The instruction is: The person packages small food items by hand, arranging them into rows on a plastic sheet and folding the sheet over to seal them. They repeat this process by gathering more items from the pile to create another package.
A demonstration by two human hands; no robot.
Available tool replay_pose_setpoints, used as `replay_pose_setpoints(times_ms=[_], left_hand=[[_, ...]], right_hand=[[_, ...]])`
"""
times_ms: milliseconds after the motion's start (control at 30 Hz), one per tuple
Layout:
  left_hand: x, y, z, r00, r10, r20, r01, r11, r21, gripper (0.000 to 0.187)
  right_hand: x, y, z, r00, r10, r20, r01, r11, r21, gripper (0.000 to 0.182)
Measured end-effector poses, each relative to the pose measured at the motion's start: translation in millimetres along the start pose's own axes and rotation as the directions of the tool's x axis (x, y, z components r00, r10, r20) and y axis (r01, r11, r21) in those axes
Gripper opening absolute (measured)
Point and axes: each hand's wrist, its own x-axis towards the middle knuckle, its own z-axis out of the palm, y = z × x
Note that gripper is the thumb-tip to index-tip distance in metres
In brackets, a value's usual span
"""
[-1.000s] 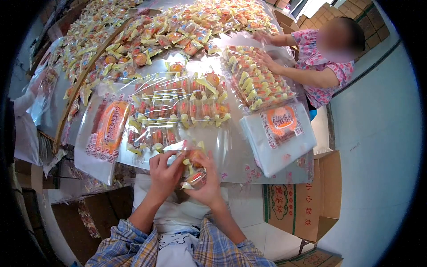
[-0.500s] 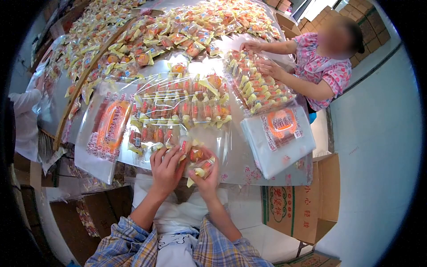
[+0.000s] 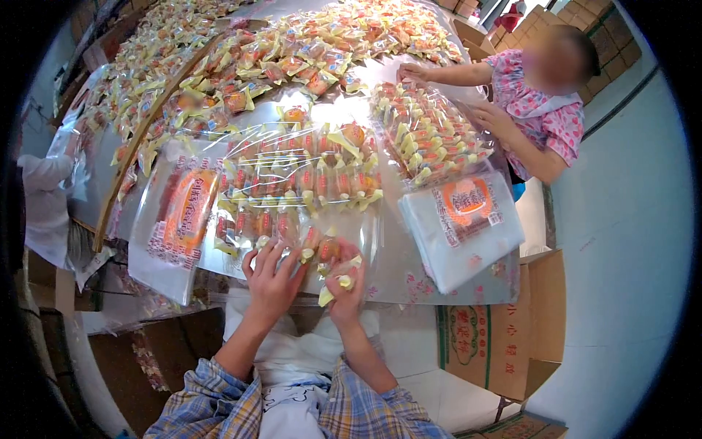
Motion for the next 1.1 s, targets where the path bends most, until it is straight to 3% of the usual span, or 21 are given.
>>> replay_pose_setpoints(times_ms=[67, 200, 267, 367, 467, 500, 600, 700, 800, 900, 1000, 1100], left_hand=[[0.9, -0.8, 0.7, 0.999, -0.015, 0.049, 0.017, 1.0, -0.026, 0.05], [22.0, 7.3, -9.7, 0.99, -0.079, 0.114, 0.083, 0.996, -0.028, 0.052], [30.5, 7.3, -12.5, 0.992, -0.019, 0.128, 0.022, 0.999, -0.025, 0.053], [28.9, 8.7, 7.7, 0.995, 0.053, 0.084, -0.056, 0.998, 0.037, 0.056], [35.3, 12.8, 5.8, 0.984, 0.082, 0.159, -0.08, 0.997, -0.021, 0.058], [37.9, 14.7, 4.7, 0.98, 0.104, 0.168, -0.093, 0.993, -0.07, 0.058], [46.1, 23.9, -4.9, 0.979, 0.081, 0.185, -0.07, 0.996, -0.063, 0.055], [45.7, 20.5, 3.6, 0.977, 0.056, 0.206, -0.048, 0.998, -0.042, 0.054], [43.6, 20.3, 10.1, 0.99, 0.062, 0.127, -0.059, 0.998, -0.031, 0.051], [41.3, 19.1, 11.4, 0.989, 0.01, 0.146, -0.005, 1.0, -0.029, 0.048], [43.3, 20.2, 13.2, 0.998, 0.029, 0.061, -0.026, 0.999, -0.042, 0.045], [39.2, 20.7, 13.3, 0.999, 0.028, 0.04, -0.025, 0.997, -0.07, 0.044]], right_hand=[[-1.3, 4.6, -0.9, 0.999, -0.046, 0.024, 0.048, 0.995, -0.085, 0.083], [15.8, -2.9, -1.0, 1.0, 0.01, 0.006, -0.01, 1.0, -0.016, 0.084], [21.3, -3.8, -3.2, 0.998, 0.055, -0.022, -0.053, 0.997, 0.053, 0.083], [24.2, 1.0, -10.3, 0.994, 0.102, 0.026, -0.096, 0.979, -0.178, 0.082], [27.5, -4.6, -13.3, 0.969, 0.148, 0.2, -0.154, 0.988, 0.013, 0.08], [31.0, -2.1, -21.6, 0.955, 0.151, 0.256, -0.179, 0.98, 0.088, 0.089], [28.8, -0.6, -42.5, 0.931, 0.264, 0.251, -0.29, 0.954, 0.074, 0.1], [21.2, 4.7, -47.9, 0.962, 0.249, 0.114, -0.23, 0.96, -0.159, 0.1], [16.2, -18.2, -9.7, 0.99, 0.117, 0.082, -0.081, 0.933, -0.349, 0.087], [19.3, -9.5, -7.2, 0.966, -0.186, 0.178, 0.257, 0.7, -0.666, 0.07], [26.2, -26.7, 9.3, 0.964, -0.189, 0.185, 0.241, 0.337, -0.91, 0.061], [29.2, -21.0, 9.8, 0.984, -0.152, 0.093, 0.136, 0.304, -0.943, 0.059]])
